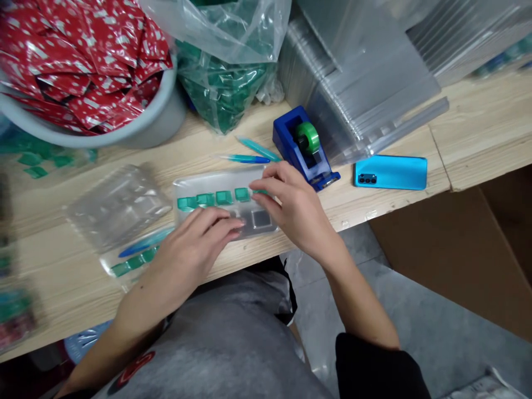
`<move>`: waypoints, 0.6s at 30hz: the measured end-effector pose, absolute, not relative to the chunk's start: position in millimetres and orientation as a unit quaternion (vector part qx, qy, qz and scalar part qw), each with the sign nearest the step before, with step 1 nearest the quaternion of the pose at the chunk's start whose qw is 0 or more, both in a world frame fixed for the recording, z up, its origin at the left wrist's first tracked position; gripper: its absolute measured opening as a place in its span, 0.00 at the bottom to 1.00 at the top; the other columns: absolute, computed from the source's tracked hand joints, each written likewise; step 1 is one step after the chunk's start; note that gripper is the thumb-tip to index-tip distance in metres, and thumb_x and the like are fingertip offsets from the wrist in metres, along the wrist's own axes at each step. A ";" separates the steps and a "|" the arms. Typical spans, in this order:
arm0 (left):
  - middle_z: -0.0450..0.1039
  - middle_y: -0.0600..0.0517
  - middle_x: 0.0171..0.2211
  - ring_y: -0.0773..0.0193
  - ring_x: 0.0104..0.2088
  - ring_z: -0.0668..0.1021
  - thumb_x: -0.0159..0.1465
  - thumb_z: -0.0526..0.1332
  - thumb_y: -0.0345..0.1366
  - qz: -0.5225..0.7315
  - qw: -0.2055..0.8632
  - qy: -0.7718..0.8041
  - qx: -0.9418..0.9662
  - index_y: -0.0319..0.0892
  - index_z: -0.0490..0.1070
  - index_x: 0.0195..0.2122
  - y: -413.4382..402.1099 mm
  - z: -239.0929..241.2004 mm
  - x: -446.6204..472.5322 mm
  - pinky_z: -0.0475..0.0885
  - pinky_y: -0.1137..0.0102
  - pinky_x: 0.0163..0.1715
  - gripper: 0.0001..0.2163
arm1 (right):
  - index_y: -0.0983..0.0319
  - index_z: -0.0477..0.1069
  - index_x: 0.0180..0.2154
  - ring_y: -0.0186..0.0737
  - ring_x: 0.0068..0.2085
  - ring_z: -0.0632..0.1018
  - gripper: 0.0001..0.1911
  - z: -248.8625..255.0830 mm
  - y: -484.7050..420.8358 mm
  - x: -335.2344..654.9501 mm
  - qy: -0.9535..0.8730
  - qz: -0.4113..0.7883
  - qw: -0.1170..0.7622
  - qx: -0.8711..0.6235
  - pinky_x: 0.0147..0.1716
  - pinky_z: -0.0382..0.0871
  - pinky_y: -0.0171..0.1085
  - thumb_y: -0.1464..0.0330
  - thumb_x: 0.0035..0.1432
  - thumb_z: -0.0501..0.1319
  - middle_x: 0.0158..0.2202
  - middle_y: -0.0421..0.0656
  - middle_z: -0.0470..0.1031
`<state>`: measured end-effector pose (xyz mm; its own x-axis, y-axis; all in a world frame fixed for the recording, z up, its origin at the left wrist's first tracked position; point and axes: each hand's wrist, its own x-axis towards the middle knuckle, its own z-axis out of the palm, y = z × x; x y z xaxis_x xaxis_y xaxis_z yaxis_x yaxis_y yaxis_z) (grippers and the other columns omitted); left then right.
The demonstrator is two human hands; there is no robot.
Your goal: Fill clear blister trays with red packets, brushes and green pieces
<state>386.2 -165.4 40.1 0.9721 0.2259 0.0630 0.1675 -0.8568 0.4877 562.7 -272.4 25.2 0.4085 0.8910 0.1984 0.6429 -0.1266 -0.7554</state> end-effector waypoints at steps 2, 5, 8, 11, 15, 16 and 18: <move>0.71 0.46 0.40 0.56 0.39 0.73 0.68 0.53 0.25 0.043 0.255 0.100 0.961 0.40 0.71 0.42 -164.7 40.5 385.4 0.69 0.64 0.36 0.09 | 0.57 0.77 0.41 0.40 0.44 0.76 0.08 22.8 -268.4 562.6 -0.530 0.155 0.406 -0.728 0.44 0.73 0.41 0.72 0.61 0.62 0.42 0.44 0.74; 0.71 0.47 0.39 0.57 0.38 0.72 0.68 0.53 0.24 0.032 0.253 0.092 0.962 0.40 0.70 0.39 -163.6 39.9 385.3 0.69 0.64 0.37 0.08 | 0.56 0.77 0.43 0.39 0.43 0.77 0.09 20.3 -267.7 563.1 -0.530 0.159 0.416 -0.722 0.42 0.74 0.40 0.71 0.60 0.63 0.43 0.44 0.75; 0.70 0.47 0.39 0.57 0.38 0.71 0.68 0.53 0.25 0.032 0.250 0.092 0.963 0.40 0.69 0.40 -162.1 38.4 385.3 0.68 0.65 0.37 0.07 | 0.56 0.77 0.42 0.36 0.39 0.76 0.08 17.9 -270.7 564.1 -0.527 0.145 0.421 -0.724 0.38 0.74 0.38 0.71 0.60 0.64 0.41 0.43 0.75; 0.70 0.47 0.41 0.57 0.39 0.72 0.68 0.54 0.25 0.033 0.259 0.093 0.961 0.40 0.70 0.43 -160.8 38.1 385.0 0.68 0.65 0.37 0.08 | 0.57 0.77 0.43 0.33 0.36 0.75 0.10 16.0 -272.2 564.9 -0.522 0.134 0.410 -0.736 0.36 0.74 0.37 0.72 0.59 0.64 0.42 0.43 0.73; 0.70 0.47 0.39 0.56 0.39 0.71 0.67 0.55 0.25 0.018 0.252 0.077 0.964 0.40 0.70 0.40 -160.8 40.2 386.5 0.67 0.65 0.37 0.07 | 0.59 0.77 0.42 0.39 0.42 0.77 0.10 19.1 -267.3 568.1 -0.570 0.145 0.372 -0.718 0.40 0.74 0.39 0.74 0.61 0.61 0.42 0.45 0.74; 0.70 0.47 0.39 0.56 0.38 0.70 0.67 0.54 0.25 0.015 0.246 0.074 0.966 0.39 0.70 0.39 -161.1 40.5 387.3 0.67 0.64 0.37 0.07 | 0.60 0.77 0.41 0.41 0.44 0.77 0.10 20.5 -265.3 569.5 -0.588 0.146 0.358 -0.710 0.42 0.74 0.40 0.75 0.61 0.60 0.41 0.45 0.75; 0.70 0.46 0.38 0.56 0.38 0.70 0.68 0.53 0.25 0.014 0.236 0.073 0.969 0.39 0.70 0.36 -161.5 40.2 388.8 0.67 0.64 0.37 0.08 | 0.60 0.77 0.40 0.44 0.45 0.77 0.10 23.1 -261.7 572.6 -0.616 0.156 0.327 -0.699 0.44 0.74 0.42 0.76 0.60 0.60 0.40 0.46 0.76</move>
<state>388.8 -161.5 40.2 0.9890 0.1476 -0.0067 0.1342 -0.8783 0.4589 572.6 -261.7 23.1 0.1911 0.9641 0.1843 0.7602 -0.0266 -0.6492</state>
